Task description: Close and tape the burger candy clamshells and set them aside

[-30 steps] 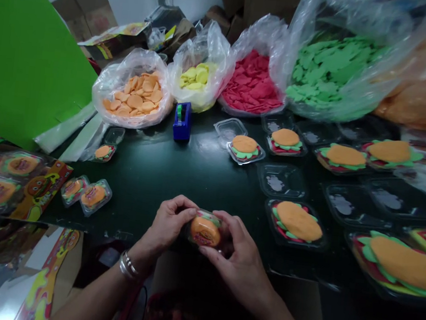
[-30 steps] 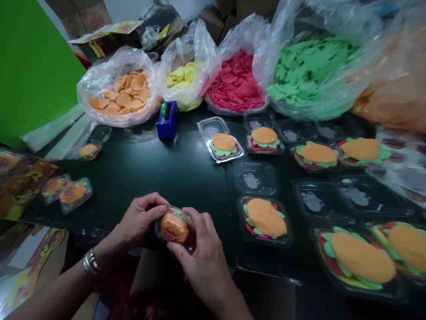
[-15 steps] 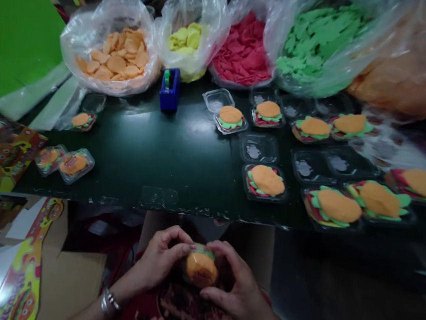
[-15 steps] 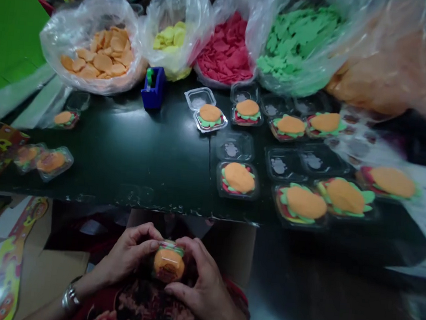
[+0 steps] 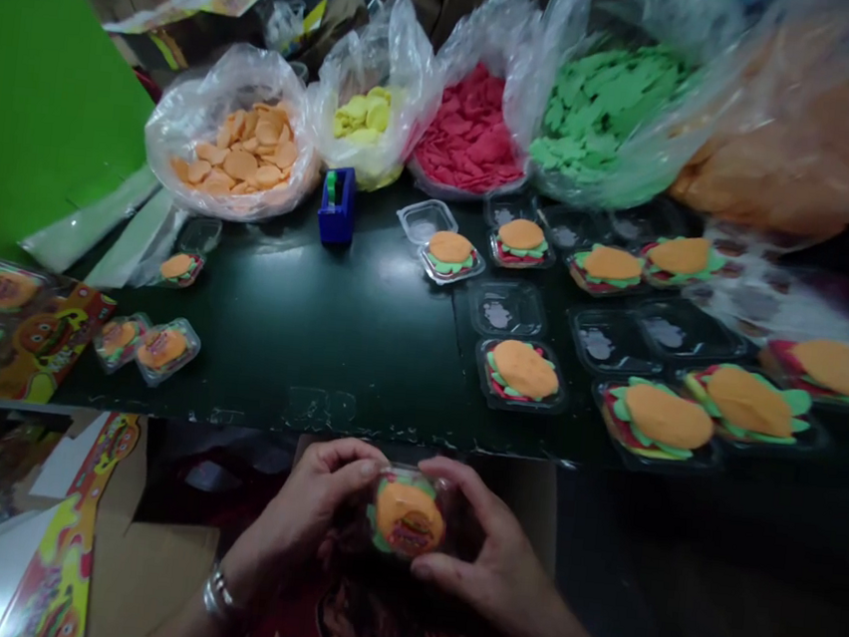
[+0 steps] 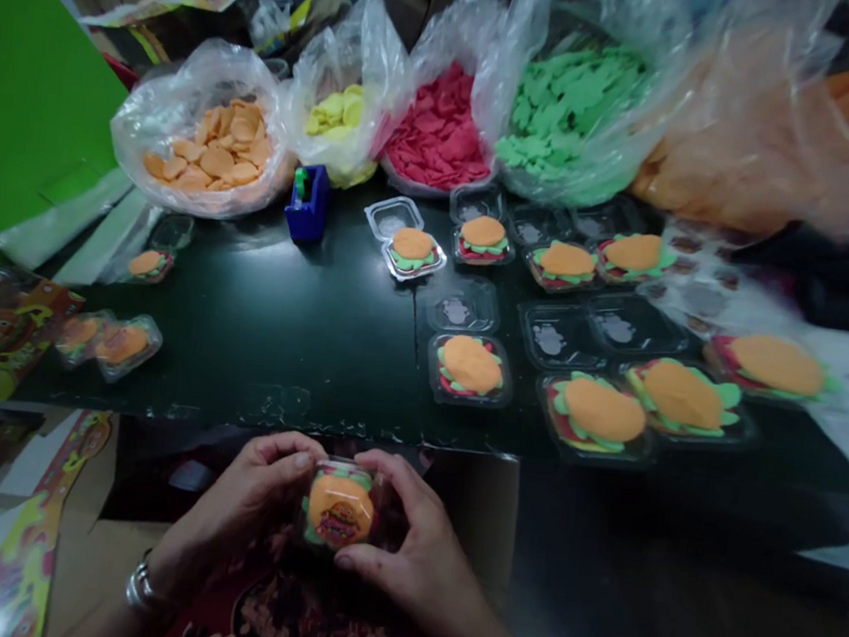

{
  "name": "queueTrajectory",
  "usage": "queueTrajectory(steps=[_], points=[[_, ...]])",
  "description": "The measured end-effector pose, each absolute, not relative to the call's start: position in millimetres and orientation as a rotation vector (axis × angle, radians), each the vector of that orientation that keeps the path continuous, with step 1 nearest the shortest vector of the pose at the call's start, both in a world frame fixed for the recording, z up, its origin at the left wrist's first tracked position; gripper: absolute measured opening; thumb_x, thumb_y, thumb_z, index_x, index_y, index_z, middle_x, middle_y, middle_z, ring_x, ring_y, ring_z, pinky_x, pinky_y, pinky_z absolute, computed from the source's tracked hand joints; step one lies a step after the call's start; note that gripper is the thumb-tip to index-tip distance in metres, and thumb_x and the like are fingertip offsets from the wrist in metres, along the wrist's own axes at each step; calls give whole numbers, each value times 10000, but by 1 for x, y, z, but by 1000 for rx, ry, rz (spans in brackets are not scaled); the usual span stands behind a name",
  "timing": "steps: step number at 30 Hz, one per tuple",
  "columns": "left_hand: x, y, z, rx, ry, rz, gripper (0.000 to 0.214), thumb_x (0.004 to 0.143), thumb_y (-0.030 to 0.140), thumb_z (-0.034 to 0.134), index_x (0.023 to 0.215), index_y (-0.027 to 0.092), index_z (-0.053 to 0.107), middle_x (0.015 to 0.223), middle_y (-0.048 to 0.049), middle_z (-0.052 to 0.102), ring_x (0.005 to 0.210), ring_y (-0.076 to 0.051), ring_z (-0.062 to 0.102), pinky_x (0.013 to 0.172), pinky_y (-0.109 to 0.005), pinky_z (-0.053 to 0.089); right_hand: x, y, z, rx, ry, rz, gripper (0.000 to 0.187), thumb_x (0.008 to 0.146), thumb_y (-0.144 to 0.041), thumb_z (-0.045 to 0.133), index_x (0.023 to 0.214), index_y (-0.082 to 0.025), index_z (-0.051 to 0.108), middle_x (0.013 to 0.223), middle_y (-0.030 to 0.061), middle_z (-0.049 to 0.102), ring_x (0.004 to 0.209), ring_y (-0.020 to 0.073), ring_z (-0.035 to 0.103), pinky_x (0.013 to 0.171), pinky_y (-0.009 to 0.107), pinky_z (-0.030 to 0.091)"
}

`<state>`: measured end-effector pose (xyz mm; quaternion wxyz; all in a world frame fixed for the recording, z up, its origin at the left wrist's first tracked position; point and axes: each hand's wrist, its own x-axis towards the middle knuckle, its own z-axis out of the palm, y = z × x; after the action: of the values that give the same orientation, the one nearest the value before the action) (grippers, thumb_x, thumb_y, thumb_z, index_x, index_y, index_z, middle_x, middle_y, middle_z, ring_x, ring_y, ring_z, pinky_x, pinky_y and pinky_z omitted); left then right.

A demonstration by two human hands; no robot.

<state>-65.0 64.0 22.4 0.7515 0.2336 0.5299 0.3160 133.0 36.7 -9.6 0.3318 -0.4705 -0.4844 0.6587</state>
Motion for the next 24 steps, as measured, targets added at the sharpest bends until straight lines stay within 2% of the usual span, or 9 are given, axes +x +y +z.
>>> queueTrajectory(steps=[2,5,9,15,20,24], points=[[-66,76,35,595,1101,740,265,732,381,708,820,131,694,572,13,552,508,-72,437,510,-192,329,133,45,2,-1212,-1170,1736,605,595,-212,765,1148,-252,524,1064,55,645,958,248,639,813,361,532],[-66,93,46,672,1083,759,240,726,356,715,763,119,704,549,11,536,504,-65,420,505,-186,321,132,54,15,-1208,-1096,1735,633,565,-201,779,1142,-257,525,1098,63,645,974,260,641,780,355,543],[-68,108,52,688,1097,716,232,703,353,723,704,129,662,545,19,523,499,-70,415,508,-195,321,128,63,21,-1202,-1068,1723,622,566,-166,754,1134,-268,523,1051,36,663,952,247,652,802,358,538],[-76,137,60,1080,1196,565,244,688,364,690,644,137,611,550,28,506,534,-89,421,536,-213,329,119,81,26,-1286,-1186,1612,606,555,-177,753,1113,-252,532,1008,20,636,926,220,631,800,327,527],[-76,156,55,1206,1286,676,269,740,374,627,620,151,533,564,43,467,542,-82,402,521,-201,329,113,112,26,-1254,-1266,1581,582,593,-247,755,1120,-235,508,750,-50,548,699,144,569,648,260,502],[-82,143,45,977,1267,751,314,725,450,662,762,154,561,643,27,538,568,-88,483,549,-207,398,110,133,22,-1227,-1242,1528,545,623,-278,744,1107,-228,499,688,-74,460,563,98,482,487,207,439]])
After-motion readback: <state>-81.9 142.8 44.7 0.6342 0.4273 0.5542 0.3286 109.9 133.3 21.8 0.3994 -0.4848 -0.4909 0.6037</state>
